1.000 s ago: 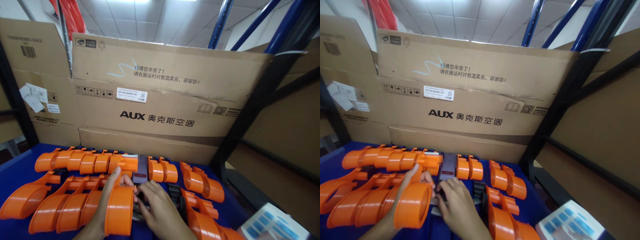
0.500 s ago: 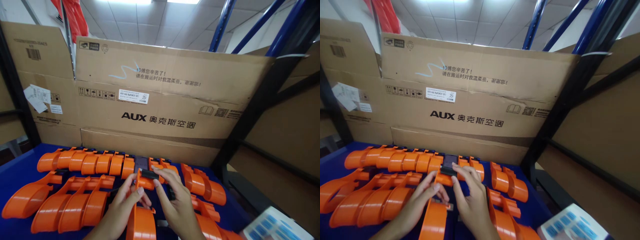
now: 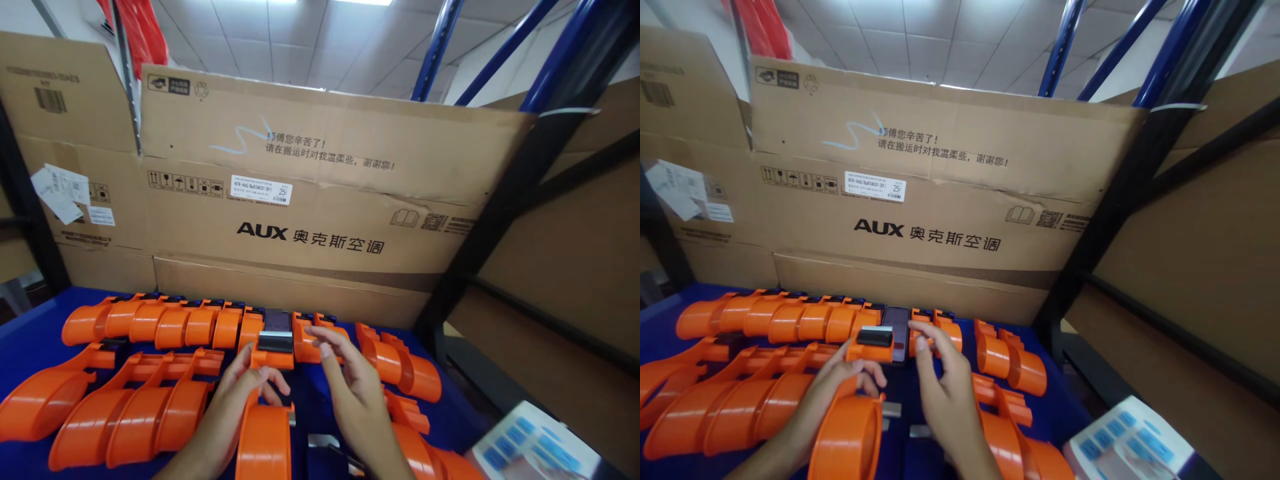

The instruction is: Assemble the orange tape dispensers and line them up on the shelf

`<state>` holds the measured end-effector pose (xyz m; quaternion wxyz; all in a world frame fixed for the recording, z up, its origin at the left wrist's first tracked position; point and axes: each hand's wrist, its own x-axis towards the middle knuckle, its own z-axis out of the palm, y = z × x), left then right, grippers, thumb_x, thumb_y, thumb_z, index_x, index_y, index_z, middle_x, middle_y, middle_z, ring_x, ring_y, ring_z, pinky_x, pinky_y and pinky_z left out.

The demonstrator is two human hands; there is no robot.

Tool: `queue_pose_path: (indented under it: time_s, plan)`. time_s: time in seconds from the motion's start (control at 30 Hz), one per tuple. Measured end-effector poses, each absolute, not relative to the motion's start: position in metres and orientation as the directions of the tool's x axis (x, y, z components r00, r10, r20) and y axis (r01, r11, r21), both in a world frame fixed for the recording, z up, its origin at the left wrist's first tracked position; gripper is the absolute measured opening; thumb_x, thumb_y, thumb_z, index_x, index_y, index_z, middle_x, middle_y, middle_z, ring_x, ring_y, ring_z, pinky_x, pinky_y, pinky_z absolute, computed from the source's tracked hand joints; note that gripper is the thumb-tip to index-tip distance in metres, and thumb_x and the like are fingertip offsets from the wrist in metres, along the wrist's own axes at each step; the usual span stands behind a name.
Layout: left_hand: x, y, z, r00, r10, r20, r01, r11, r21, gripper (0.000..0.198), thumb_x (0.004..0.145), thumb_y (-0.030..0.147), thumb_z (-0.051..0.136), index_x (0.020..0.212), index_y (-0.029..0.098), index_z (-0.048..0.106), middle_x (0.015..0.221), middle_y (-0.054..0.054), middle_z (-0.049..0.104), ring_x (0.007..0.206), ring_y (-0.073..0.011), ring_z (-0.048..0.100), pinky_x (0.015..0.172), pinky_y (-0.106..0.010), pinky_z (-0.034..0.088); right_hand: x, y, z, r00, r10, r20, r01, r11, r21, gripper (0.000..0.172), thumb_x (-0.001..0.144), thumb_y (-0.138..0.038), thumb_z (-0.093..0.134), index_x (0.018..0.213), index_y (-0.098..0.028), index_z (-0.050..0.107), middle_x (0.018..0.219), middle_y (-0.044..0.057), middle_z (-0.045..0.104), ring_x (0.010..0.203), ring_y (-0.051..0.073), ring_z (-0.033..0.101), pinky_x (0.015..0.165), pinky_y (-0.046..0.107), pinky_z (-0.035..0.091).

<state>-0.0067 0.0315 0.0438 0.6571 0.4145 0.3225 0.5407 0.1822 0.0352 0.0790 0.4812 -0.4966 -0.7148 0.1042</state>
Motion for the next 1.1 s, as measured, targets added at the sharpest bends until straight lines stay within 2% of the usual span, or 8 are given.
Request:
queue_pose_path:
  time_s: [0.1, 0.2, 0.4, 0.57, 0.77, 0.87, 0.97, 1.1]
  plan:
    - [-0.008, 0.034, 0.046, 0.169, 0.986, -0.008, -0.460, 0.086, 0.884, 0.015, 0.090, 0.033, 0.063, 0.095, 0.018, 0.063, 0.075, -0.003, 0.074, 0.062, -0.0134, 0.062, 0.061, -0.023, 0.050, 0.194, 0.040, 0.078, -0.059, 0.903, 0.426, 0.892, 0.239, -0.384, 0.026, 0.100, -0.026, 0.046, 0.107, -0.021, 0.070, 0.101, 0.009, 0.076, 0.096, 0.026, 0.069, 0.081, 0.035, 0.052]
    - [-0.008, 0.033, 0.046, 0.190, 0.981, -0.035, -0.461, 0.121, 0.879, 0.019, 0.088, 0.035, 0.065, 0.097, 0.019, 0.062, 0.076, -0.003, 0.073, 0.060, -0.0142, 0.061, 0.056, -0.024, 0.050, 0.199, 0.041, 0.072, -0.096, 0.954, 0.285, 0.967, 0.157, -0.201, 0.013, 0.088, -0.022, 0.062, 0.092, -0.019, 0.074, 0.093, 0.013, 0.075, 0.090, 0.030, 0.068, 0.077, 0.038, 0.049]
    - [-0.005, 0.027, 0.047, 0.202, 0.979, -0.031, -0.445, 0.120, 0.888, 0.025, 0.087, 0.037, 0.069, 0.103, 0.020, 0.061, 0.077, -0.001, 0.073, 0.057, -0.0138, 0.063, 0.057, -0.025, 0.053, 0.192, 0.038, 0.058, -0.144, 0.976, 0.164, 0.983, 0.161, -0.093, 0.011, 0.074, -0.024, 0.079, 0.078, -0.014, 0.075, 0.090, 0.019, 0.074, 0.095, 0.038, 0.065, 0.082, 0.045, 0.047]
    - [-0.004, 0.028, 0.046, 0.221, 0.975, 0.002, -0.395, 0.088, 0.915, 0.026, 0.090, 0.038, 0.066, 0.109, 0.021, 0.061, 0.081, -0.001, 0.072, 0.061, -0.0145, 0.065, 0.063, -0.027, 0.055, 0.188, 0.040, 0.057, -0.150, 0.979, 0.138, 0.984, 0.161, -0.073, 0.017, 0.075, -0.025, 0.078, 0.087, -0.013, 0.076, 0.100, 0.021, 0.072, 0.101, 0.038, 0.063, 0.087, 0.046, 0.045]
    - [-0.006, 0.034, 0.042, 0.219, 0.975, 0.025, -0.351, 0.055, 0.935, 0.025, 0.088, 0.035, 0.068, 0.109, 0.021, 0.062, 0.086, 0.000, 0.071, 0.060, -0.0136, 0.068, 0.064, -0.027, 0.056, 0.187, 0.036, 0.065, -0.196, 0.967, 0.160, 0.962, 0.221, -0.162, 0.014, 0.082, -0.031, 0.072, 0.091, -0.022, 0.073, 0.101, 0.010, 0.073, 0.094, 0.028, 0.065, 0.080, 0.036, 0.046]
    - [-0.006, 0.038, 0.040, 0.212, 0.977, 0.013, -0.335, 0.060, 0.940, 0.029, 0.088, 0.037, 0.070, 0.110, 0.020, 0.062, 0.082, 0.000, 0.071, 0.057, -0.0142, 0.069, 0.063, -0.028, 0.057, 0.187, 0.037, 0.069, -0.214, 0.950, 0.226, 0.872, 0.290, -0.394, 0.015, 0.091, -0.034, 0.062, 0.092, -0.023, 0.071, 0.088, 0.004, 0.072, 0.077, 0.021, 0.063, 0.066, 0.028, 0.045]
    - [-0.006, 0.039, 0.039, 0.198, 0.980, 0.004, -0.326, 0.062, 0.944, 0.034, 0.086, 0.039, 0.071, 0.113, 0.020, 0.062, 0.080, 0.000, 0.071, 0.054, -0.0144, 0.068, 0.060, -0.027, 0.056, 0.185, 0.038, 0.073, -0.186, 0.919, 0.349, 0.679, 0.377, -0.630, 0.031, 0.099, -0.042, 0.052, 0.086, -0.020, 0.070, 0.074, 0.002, 0.066, 0.065, 0.018, 0.057, 0.058, 0.025, 0.042]
    - [-0.005, 0.038, 0.041, 0.175, 0.984, 0.023, -0.307, 0.032, 0.951, 0.034, 0.087, 0.041, 0.070, 0.112, 0.019, 0.064, 0.080, 0.000, 0.071, 0.054, -0.0138, 0.068, 0.059, -0.026, 0.055, 0.179, 0.034, 0.076, -0.137, 0.895, 0.425, 0.481, 0.435, -0.761, 0.039, 0.102, -0.044, 0.047, 0.078, -0.020, 0.065, 0.075, 0.002, 0.063, 0.070, 0.019, 0.057, 0.063, 0.026, 0.046]
